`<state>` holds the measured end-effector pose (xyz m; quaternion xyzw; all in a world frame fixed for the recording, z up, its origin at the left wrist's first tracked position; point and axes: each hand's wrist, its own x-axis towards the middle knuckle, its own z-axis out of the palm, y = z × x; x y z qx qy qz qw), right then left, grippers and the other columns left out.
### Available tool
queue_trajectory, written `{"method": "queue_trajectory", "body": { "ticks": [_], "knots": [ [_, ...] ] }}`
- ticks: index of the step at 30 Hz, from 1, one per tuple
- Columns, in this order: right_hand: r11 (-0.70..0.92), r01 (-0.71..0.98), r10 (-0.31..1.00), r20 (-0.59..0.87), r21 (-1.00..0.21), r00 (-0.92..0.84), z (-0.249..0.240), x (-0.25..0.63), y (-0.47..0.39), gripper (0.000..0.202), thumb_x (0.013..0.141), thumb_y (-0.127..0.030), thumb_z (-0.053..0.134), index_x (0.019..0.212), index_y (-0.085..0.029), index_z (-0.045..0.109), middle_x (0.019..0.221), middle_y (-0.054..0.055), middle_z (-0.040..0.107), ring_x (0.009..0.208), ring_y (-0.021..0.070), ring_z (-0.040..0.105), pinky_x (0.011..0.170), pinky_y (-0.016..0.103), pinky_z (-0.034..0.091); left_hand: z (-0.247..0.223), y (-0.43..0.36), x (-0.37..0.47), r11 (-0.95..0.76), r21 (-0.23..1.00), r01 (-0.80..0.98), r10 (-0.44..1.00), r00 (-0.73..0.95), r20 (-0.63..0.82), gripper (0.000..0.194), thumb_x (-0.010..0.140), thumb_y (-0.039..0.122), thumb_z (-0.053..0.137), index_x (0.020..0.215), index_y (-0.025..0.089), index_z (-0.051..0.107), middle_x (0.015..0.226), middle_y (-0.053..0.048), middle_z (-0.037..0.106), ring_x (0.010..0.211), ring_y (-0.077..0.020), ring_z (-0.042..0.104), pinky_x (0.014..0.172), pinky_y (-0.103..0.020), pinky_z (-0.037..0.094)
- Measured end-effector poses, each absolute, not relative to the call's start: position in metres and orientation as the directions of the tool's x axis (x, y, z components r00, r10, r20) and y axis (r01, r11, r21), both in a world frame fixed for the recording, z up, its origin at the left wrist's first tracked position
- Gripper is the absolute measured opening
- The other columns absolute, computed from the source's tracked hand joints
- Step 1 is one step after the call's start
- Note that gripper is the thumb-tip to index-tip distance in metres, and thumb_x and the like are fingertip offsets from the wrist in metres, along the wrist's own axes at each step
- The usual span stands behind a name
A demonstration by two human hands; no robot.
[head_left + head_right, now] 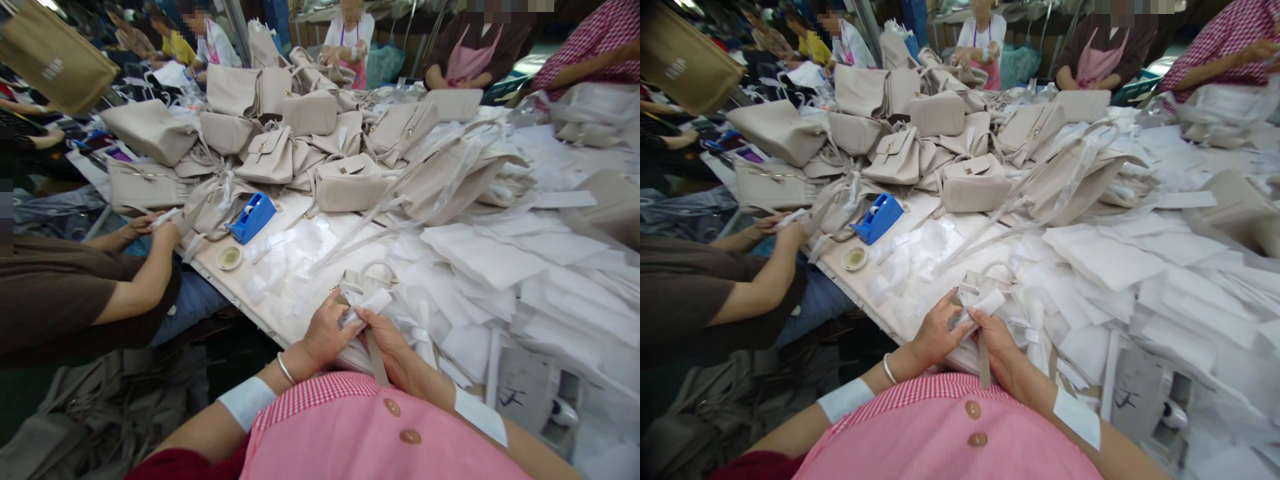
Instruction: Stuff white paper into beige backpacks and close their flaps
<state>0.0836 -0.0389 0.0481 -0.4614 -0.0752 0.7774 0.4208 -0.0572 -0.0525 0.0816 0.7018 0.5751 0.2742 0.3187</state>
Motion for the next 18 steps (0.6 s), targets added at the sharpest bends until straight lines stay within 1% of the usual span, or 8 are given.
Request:
{"method": "queue_trajectory", "body": {
  "ticks": [2,4,6,9,11,13,16,18],
  "knots": [
    [-0.629,-0.581,0.720,-0.669,-0.517,-0.185,0.049,0.086,-0.039,0.028,0.069,-0.021,0.072,0.094,-0.019,0.061,0.087,0.002,0.071,0.081,0.0186,0.066,0.069,0.027,0.056,0.079,-0.057,-0.058,-0.070,0.773,0.630,0.993,0.116,-0.004,0.033,0.076,0.032,0.070,0.103,0.017,0.059,0.134,-0.016,0.052,0.131,-0.0249,0.043,0.109,-0.040,0.036],
    [-0.637,-0.585,0.708,-0.681,-0.502,-0.186,0.050,0.088,-0.039,0.024,0.071,-0.020,0.070,0.093,-0.019,0.061,0.087,0.003,0.070,0.081,0.0187,0.066,0.070,0.028,0.056,0.075,-0.059,-0.058,0.038,0.780,0.625,0.998,0.019,-0.063,0.038,0.070,0.033,0.075,0.099,0.018,0.057,0.128,-0.014,0.056,0.123,-0.0252,0.050,0.105,-0.041,0.040],
    [-0.644,-0.597,0.694,-0.694,-0.478,-0.193,0.051,0.089,-0.039,0.021,0.072,-0.019,0.069,0.091,-0.018,0.061,0.087,0.003,0.070,0.080,0.0182,0.065,0.071,0.028,0.056,0.072,-0.057,-0.058,0.123,0.796,0.592,0.991,-0.030,-0.131,0.041,0.069,0.034,0.076,0.101,0.019,0.056,0.120,-0.010,0.060,0.115,-0.0234,0.055,0.099,-0.039,0.044],
    [-0.653,-0.594,0.679,-0.711,-0.469,-0.185,0.054,0.091,-0.038,0.019,0.073,-0.018,0.068,0.091,-0.019,0.061,0.085,0.003,0.069,0.078,0.0177,0.065,0.071,0.028,0.056,0.072,-0.052,-0.057,0.161,0.844,0.511,0.978,0.030,-0.205,0.043,0.072,0.032,0.071,0.111,0.021,0.056,0.117,-0.006,0.062,0.108,-0.0205,0.058,0.092,-0.034,0.047],
    [-0.660,-0.584,0.681,-0.704,-0.473,-0.200,0.057,0.092,-0.038,0.019,0.074,-0.020,0.067,0.092,-0.019,0.061,0.086,0.003,0.069,0.079,0.0181,0.065,0.070,0.029,0.056,0.074,-0.048,-0.056,0.155,0.856,0.493,0.971,0.084,-0.224,0.041,0.073,0.032,0.070,0.112,0.022,0.058,0.114,-0.005,0.064,0.106,-0.0198,0.059,0.089,-0.031,0.047],
    [-0.669,-0.582,0.680,-0.697,-0.461,-0.230,0.060,0.093,-0.038,0.018,0.076,-0.021,0.066,0.093,-0.019,0.061,0.085,0.003,0.070,0.076,0.0183,0.065,0.066,0.029,0.056,0.077,-0.044,-0.055,0.170,0.827,0.536,0.957,0.112,-0.269,0.038,0.072,0.039,0.071,0.104,0.020,0.063,0.106,-0.004,0.066,0.098,-0.0199,0.061,0.083,-0.030,0.048],
    [-0.688,-0.587,0.652,-0.718,-0.428,-0.241,0.061,0.093,-0.037,0.013,0.078,-0.022,0.065,0.090,-0.018,0.061,0.080,0.003,0.069,0.069,0.0164,0.064,0.060,0.027,0.055,0.079,-0.040,-0.051,0.204,0.755,0.623,0.919,0.145,-0.368,0.039,0.069,0.053,0.070,0.084,0.017,0.067,0.083,-0.003,0.067,0.077,-0.0181,0.061,0.069,-0.028,0.046],
    [-0.688,-0.594,0.640,-0.734,-0.416,-0.227,0.060,0.091,-0.036,0.010,0.079,-0.021,0.064,0.088,-0.017,0.061,0.080,0.003,0.068,0.067,0.0155,0.063,0.059,0.026,0.054,0.079,-0.037,-0.048,0.184,0.733,0.655,0.914,0.160,-0.373,0.039,0.071,0.055,0.067,0.073,0.017,0.065,0.073,-0.002,0.064,0.069,-0.0163,0.058,0.064,-0.027,0.043]
  ]
}}
